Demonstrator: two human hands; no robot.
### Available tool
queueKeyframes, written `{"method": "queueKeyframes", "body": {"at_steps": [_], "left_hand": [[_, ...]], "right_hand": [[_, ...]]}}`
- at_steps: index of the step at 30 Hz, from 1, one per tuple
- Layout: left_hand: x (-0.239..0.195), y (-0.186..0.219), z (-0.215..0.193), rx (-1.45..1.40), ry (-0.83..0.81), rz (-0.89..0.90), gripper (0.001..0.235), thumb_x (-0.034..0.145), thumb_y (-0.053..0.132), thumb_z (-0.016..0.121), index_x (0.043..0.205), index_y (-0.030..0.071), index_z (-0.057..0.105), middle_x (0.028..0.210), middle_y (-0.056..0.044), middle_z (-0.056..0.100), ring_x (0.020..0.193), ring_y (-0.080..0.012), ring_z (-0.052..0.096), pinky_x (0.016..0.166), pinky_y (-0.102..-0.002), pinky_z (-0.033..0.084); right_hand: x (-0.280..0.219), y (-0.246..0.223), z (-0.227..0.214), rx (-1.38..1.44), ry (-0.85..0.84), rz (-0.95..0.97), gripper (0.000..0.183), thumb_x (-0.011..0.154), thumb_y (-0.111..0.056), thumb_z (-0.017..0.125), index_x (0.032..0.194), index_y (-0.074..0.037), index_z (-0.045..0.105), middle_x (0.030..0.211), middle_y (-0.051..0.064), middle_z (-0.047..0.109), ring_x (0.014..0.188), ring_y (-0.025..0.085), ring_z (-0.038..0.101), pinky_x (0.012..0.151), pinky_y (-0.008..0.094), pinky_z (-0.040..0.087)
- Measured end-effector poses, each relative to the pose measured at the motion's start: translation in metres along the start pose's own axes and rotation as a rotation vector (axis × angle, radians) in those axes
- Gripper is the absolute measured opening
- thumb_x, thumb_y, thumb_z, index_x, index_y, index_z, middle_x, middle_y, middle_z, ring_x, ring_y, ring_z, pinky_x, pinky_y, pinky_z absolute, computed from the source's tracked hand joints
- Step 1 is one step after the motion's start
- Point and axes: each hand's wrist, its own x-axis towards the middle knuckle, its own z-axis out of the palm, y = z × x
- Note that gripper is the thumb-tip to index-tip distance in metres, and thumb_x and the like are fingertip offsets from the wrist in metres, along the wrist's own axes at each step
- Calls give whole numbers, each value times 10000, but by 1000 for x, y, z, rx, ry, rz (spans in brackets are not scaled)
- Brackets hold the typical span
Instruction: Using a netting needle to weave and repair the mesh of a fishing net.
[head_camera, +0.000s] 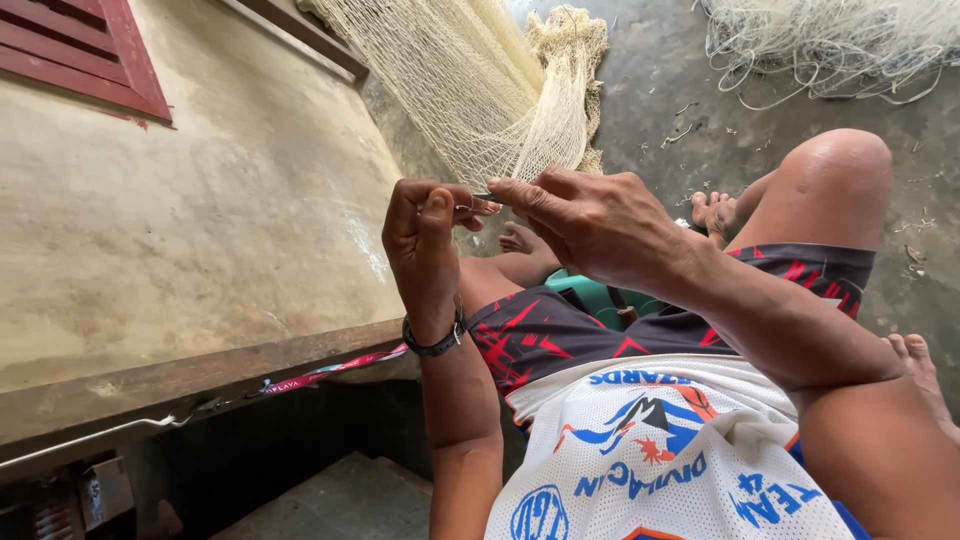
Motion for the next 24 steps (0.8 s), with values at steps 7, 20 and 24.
{"method": "queueKeyframes", "body": {"at_steps": [7,20,24], "left_hand": [[-3,-22,-13,-92,0,-50,186,1062,201,503,974,48,563,942,-162,683,756,-271,771,628,-289,587],[-15,-24,-23,-138,-2,-44,201,1067,246,511,985,64,490,1177,-233,652,863,-313,779,684,-313,593],[-16,-29,-27,-144,2,-44,213,1068,263,522,986,69,494,1186,-241,654,869,-321,780,684,-314,591]], "right_hand": [[-1,-4,-1,-34,-32,-5,400,986,-80,632,1382,-133,646,871,69,619,676,283,670,520,387,540],[6,-8,3,-49,-50,-30,311,1013,-101,595,1313,-132,670,843,67,599,650,271,657,486,372,519],[7,-5,6,-25,-47,-35,299,1019,-112,595,1308,-137,669,846,67,602,656,278,659,490,378,523]]}}
